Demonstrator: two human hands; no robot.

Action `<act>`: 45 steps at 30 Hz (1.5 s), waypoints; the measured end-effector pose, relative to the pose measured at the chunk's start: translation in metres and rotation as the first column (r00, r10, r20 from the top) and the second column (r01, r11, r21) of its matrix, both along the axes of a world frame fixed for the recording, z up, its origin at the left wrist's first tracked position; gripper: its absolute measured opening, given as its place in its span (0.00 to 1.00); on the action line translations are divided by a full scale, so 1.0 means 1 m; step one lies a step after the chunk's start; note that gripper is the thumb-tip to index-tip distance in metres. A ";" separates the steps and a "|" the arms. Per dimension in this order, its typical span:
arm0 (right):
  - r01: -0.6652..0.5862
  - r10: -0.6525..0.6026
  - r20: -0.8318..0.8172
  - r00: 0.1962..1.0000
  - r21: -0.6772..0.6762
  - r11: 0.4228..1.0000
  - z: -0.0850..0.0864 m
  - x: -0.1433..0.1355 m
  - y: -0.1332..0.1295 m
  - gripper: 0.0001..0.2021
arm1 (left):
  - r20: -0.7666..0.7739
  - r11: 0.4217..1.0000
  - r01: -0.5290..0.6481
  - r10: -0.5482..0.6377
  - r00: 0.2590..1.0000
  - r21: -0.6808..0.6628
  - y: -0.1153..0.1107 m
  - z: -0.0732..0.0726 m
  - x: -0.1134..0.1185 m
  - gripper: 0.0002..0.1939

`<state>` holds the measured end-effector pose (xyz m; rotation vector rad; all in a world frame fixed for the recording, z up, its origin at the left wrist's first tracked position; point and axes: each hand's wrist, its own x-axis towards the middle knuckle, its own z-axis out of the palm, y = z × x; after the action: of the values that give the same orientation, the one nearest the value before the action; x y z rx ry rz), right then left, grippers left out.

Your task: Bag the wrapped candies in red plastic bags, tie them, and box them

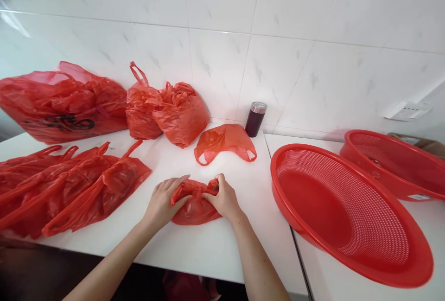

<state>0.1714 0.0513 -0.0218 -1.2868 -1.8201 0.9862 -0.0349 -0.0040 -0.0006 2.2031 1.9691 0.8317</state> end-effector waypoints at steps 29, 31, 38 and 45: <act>0.056 -0.117 0.396 0.911 0.163 0.985 -0.012 0.006 0.012 0.12 | 0.212 0.872 -0.420 0.474 0.855 -0.253 0.001 -0.012 -0.042 0.30; 0.056 -0.106 0.392 0.914 0.136 0.989 -0.012 0.007 0.013 0.11 | 0.262 0.874 -0.408 0.472 0.842 -0.264 0.000 -0.015 -0.047 0.29; 0.055 -0.050 0.156 0.987 -0.029 0.998 -0.006 0.014 0.012 0.14 | 0.549 0.925 -0.304 0.380 0.744 -0.228 0.003 -0.004 -0.046 0.24; -0.094 0.054 -0.214 0.975 -0.182 0.979 0.002 0.021 0.015 0.16 | 0.179 0.915 -0.181 0.123 0.976 0.361 -0.007 0.042 -0.015 0.20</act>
<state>0.1926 0.0664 -0.0199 -1.1826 -1.6541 1.3133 -0.0495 -0.0110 0.0416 2.0982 2.0677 1.4654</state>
